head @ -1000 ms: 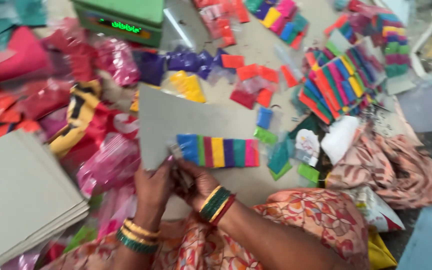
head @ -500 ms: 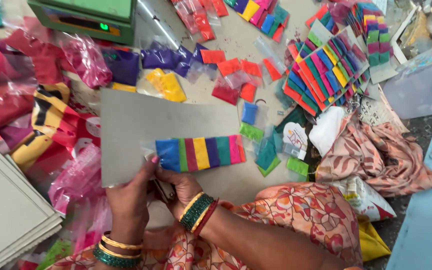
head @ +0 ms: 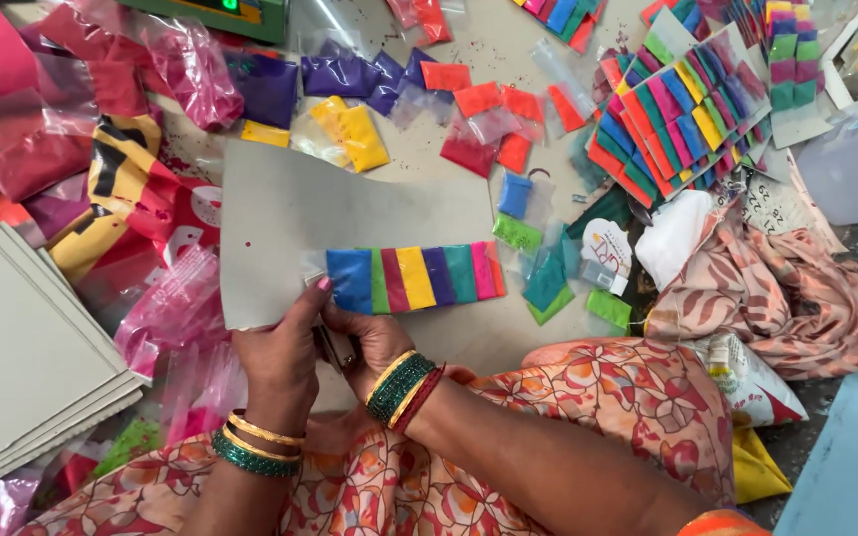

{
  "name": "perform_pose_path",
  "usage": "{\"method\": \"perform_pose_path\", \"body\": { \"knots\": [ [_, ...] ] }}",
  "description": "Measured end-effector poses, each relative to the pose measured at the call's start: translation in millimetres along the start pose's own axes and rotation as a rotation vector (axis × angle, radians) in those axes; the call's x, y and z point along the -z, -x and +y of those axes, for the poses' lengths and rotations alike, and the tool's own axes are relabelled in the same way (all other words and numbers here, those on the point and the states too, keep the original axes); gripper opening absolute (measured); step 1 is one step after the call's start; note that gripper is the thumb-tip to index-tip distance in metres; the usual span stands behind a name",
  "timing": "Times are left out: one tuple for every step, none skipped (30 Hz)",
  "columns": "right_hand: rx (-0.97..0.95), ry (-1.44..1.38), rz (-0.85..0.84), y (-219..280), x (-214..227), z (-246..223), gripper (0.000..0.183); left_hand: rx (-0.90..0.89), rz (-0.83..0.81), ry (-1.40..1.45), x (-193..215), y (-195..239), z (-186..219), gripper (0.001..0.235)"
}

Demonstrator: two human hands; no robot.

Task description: The person sits on the floor and uses a hand stapler to attach small colorful plastic pouches in a row onto a cardboard sheet, picking each pouch one at a time from the pile around them and pressing the stapler to fix it in place. Completed sheets are set aside on a stack of blank cardboard.

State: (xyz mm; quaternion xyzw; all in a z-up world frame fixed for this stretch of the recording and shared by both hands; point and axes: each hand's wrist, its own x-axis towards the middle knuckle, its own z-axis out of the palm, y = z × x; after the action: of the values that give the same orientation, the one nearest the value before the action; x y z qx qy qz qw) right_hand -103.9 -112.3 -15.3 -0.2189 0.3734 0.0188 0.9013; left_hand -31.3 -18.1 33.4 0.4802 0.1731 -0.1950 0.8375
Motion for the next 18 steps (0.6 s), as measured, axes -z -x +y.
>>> {"method": "perform_pose_path", "body": {
  "knots": [
    [0.023,-0.002,0.010,-1.4,2.7,1.7,0.022,-0.006,0.009,-0.025,-0.6,0.2,-0.3,0.040],
    [0.027,-0.002,0.013,-0.5,0.5,1.8,0.022,-0.003,0.004,-0.024,-0.6,0.4,0.1,0.040],
    [0.034,0.004,0.032,0.2,-1.7,0.9,0.022,-0.017,0.001,-0.009,-1.3,0.3,0.3,0.041],
    [0.040,0.011,0.051,0.9,-4.0,0.0,0.022,-0.030,-0.001,0.006,-2.0,0.2,0.5,0.042],
    [0.045,0.011,0.053,1.1,-8.2,-2.2,0.022,-0.029,-0.006,0.007,-0.7,-3.1,1.8,0.042],
    [0.013,0.002,0.044,1.2,-12.2,-4.3,0.021,-0.010,-0.005,-0.016,0.7,-6.4,2.7,0.041],
    [-0.023,-0.008,0.036,1.7,-15.7,-5.3,0.021,0.009,-0.001,-0.041,3.0,-9.0,3.4,0.039],
    [-0.021,-0.009,0.038,1.7,-16.6,-6.2,0.021,0.011,-0.003,-0.041,2.4,-12.3,8.0,0.039],
    [-0.029,-0.007,-0.012,2.6,-16.9,-5.7,0.021,0.036,-0.048,-0.108,3.0,-14.4,12.5,0.036],
    [-0.038,-0.006,-0.061,3.5,-17.2,-5.0,0.023,0.060,-0.093,-0.174,3.7,-16.5,16.9,0.033],
    [-0.041,-0.009,-0.061,3.9,-16.1,-4.1,0.023,0.062,-0.090,-0.178,4.5,-19.0,17.7,0.033],
    [-0.022,0.026,-0.091,4.6,-15.2,-2.9,0.024,0.097,-0.076,-0.235,5.5,-21.4,18.7,0.032],
    [-0.004,0.062,-0.124,5.0,-14.4,-2.0,0.025,0.130,-0.061,-0.291,6.4,-23.7,19.8,0.032],
    [-0.009,0.061,-0.125,10.1,-20.6,-3.9,0.025,0.131,-0.056,-0.293,9.2,-26.1,18.3,0.032],
    [-0.032,0.090,-0.120,13.9,-28.2,-5.8,0.027,0.103,-0.106,-0.282,12.6,-29.3,18.2,0.035],
    [-0.055,0.118,-0.115,18.1,-36.4,-7.1,0.028,0.076,-0.156,-0.271,16.5,-32.1,18.8,0.039],
    [-0.066,0.118,-0.128,22.7,-43.3,-8.2,0.028,0.066,-0.143,-0.276,22.2,-37.8,12.4,0.039],
    [-0.100,0.222,-0.020,27.7,-50.5,-9.1,0.025,0.030,-0.140,-0.336,28.4,-43.3,6.6,0.039]
  ]
}}
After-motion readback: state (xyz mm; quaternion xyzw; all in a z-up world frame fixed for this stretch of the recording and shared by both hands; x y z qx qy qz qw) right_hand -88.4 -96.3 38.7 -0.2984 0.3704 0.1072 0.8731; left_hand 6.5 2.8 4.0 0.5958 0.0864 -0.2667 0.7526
